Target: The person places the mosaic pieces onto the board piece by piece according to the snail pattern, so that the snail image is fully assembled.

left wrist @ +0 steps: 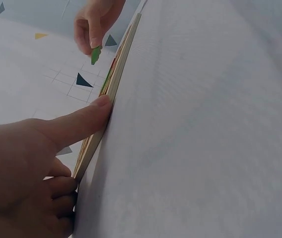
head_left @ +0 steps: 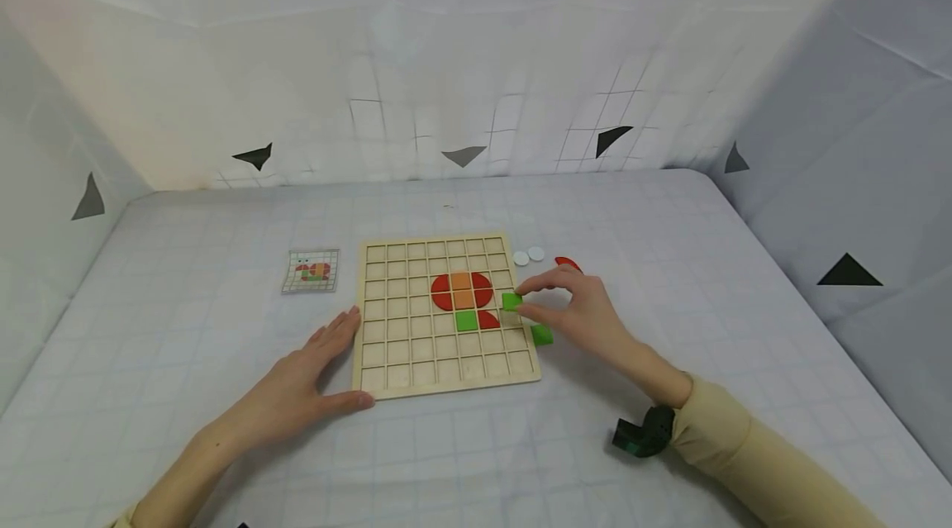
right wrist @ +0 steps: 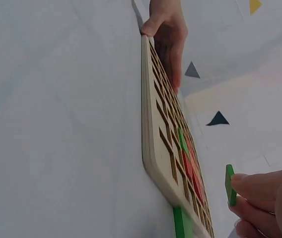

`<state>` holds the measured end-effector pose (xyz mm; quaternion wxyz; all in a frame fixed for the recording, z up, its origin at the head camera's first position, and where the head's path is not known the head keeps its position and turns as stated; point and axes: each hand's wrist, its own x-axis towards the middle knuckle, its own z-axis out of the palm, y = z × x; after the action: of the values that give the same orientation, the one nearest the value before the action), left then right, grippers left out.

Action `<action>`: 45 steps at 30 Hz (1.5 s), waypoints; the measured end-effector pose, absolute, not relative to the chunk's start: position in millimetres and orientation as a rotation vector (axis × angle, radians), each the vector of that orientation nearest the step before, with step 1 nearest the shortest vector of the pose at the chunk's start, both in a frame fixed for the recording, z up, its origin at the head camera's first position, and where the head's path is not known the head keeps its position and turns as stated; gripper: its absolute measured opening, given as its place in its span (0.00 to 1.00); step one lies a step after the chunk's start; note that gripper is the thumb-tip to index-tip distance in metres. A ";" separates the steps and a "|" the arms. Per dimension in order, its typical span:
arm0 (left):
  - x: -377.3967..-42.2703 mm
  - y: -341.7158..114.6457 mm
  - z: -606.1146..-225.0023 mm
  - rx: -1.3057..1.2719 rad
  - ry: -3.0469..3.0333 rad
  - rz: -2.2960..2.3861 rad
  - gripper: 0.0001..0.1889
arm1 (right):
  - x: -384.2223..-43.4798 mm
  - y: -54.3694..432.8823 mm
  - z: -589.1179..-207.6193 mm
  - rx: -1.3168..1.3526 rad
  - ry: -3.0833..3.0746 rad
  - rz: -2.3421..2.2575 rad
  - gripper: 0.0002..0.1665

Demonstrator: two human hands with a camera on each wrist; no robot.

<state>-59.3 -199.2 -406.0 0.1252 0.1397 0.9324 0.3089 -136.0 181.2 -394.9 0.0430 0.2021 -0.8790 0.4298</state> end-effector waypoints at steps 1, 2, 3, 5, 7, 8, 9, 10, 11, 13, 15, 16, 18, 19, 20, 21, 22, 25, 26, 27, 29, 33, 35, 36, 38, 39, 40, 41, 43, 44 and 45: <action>-59.0 -199.2 -405.7 0.412 2.722 0.897 0.58 | -136.6 177.6 -395.0 0.628 -2.681 1.325 0.13; -58.8 -199.2 -405.5 0.413 2.724 0.896 0.58 | -137.2 173.9 -395.4 0.634 -2.677 1.333 0.13; -58.5 -199.4 -405.3 0.416 2.728 0.898 0.58 | -138.0 170.2 -395.9 0.647 -2.671 1.338 0.13; -57.9 -199.5 -404.8 0.430 2.738 0.892 0.58 | -139.4 162.6 -396.7 0.667 -2.669 1.347 0.13; -57.7 -199.3 -404.6 0.436 2.743 0.891 0.58 | -140.4 154.8 -397.9 0.684 -2.672 1.348 0.12; -57.7 -199.2 -404.5 0.437 2.743 0.889 0.58 | -140.7 150.9 -398.2 0.696 -2.672 1.347 0.12; -57.7 -199.1 -404.5 0.442 2.744 0.890 0.58 | -140.9 147.0 -398.6 0.713 -2.669 1.346 0.11; -57.8 -198.9 -404.6 0.444 2.744 0.887 0.58 | -140.7 143.2 -398.7 0.726 -2.667 1.349 0.11; -58.0 -198.8 -404.8 0.440 2.742 0.886 0.58 | -140.6 139.4 -399.1 0.736 -2.664 1.352 0.11; -58.3 -198.7 -405.1 0.431 2.737 0.886 0.58 | -140.6 131.8 -399.7 0.764 -2.649 1.356 0.11; -58.4 -198.7 -405.6 0.433 2.736 0.883 0.58 | -140.4 124.4 -400.6 0.783 -2.639 1.355 0.12; -58.5 -198.8 -405.8 0.431 2.735 0.880 0.58 | -140.5 120.9 -401.3 0.792 -2.634 1.346 0.12; -58.3 -198.8 -406.1 0.434 2.736 0.884 0.58 | -140.7 114.2 -403.3 0.816 -2.624 1.326 0.13; -58.2 -198.8 -406.2 0.437 2.737 0.885 0.58 | -140.6 111.2 -404.4 0.829 -2.618 1.312 0.14; -58.0 -198.8 -406.3 0.445 2.739 0.886 0.58 | -140.4 108.6 -405.7 0.845 -2.606 1.303 0.14; -57.8 -198.9 -406.3 0.444 2.737 0.893 0.58 | -140.1 106.4 -407.3 0.857 -2.597 1.294 0.14; -57.6 -198.9 -406.3 0.444 2.735 0.896 0.58 | -140.0 104.7 -409.3 0.871 -2.585 1.291 0.14; -57.1 -198.9 -406.1 0.448 2.731 0.902 0.58 | -138.1 101.9 -414.8 0.896 -2.549 1.298 0.14; -56.9 -198.9 -406.1 0.450 2.732 0.900 0.58 | -137.4 101.5 -416.5 0.902 -2.539 1.304 0.15; -56.9 -199.1 -406.2 0.448 2.732 0.900 0.58 | -136.7 101.3 -417.8 0.909 -2.531 1.306 0.15; -57.2 -199.3 -406.5 0.446 2.735 0.895 0.58 | -135.4 101.1 -419.6 0.929 -2.516 1.301 0.15; -57.6 -199.4 -406.7 0.437 2.738 0.885 0.58 | -133.8 101.2 -420.9 0.952 -2.519 1.264 0.15; -57.5 -199.4 -406.6 0.434 2.737 0.881 0.58 | -133.6 101.1 -421.3 0.955 -2.525 1.236 0.15; -57.4 -199.3 -406.6 0.433 2.738 0.881 0.58 | -133.3 101.0 -421.5 0.958 -2.523 1.224 0.15; -57.2 -199.4 -406.7 0.437 2.739 0.883 0.58 | -133.4 101.1 -422.4 0.968 -2.512 1.211 0.16; -57.3 -199.3 -406.8 0.437 2.739 0.883 0.58 | -133.5 101.1 -422.9 0.977 -2.500 1.209 0.16; -57.4 -199.3 -406.9 0.435 2.738 0.882 0.58 | -133.6 101.1 -423.3 0.985 -2.489 1.206 0.16; -57.6 -199.3 -406.9 0.434 2.737 0.883 0.58 | -133.5 101.3 -423.8 0.991 -2.480 1.204 0.16; -57.8 -199.3 -406.9 0.431 2.736 0.883 0.58 | -133.6 101.3 -424.7 1.003 -2.467 1.201 0.16; -57.8 -199.4 -406.9 0.428 2.735 0.883 0.58 | -133.6 101.3 -425.3 1.006 -2.463 1.198 0.16; -57.9 -199.5 -406.8 0.427 2.735 0.883 0.58 | -133.6 101.3 -426.1 1.011 -2.459 1.192 0.16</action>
<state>-57.9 -199.5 -406.8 0.1177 0.1461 0.9347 0.3018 -133.6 101.3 -426.1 0.1137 0.3448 -0.8385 0.4063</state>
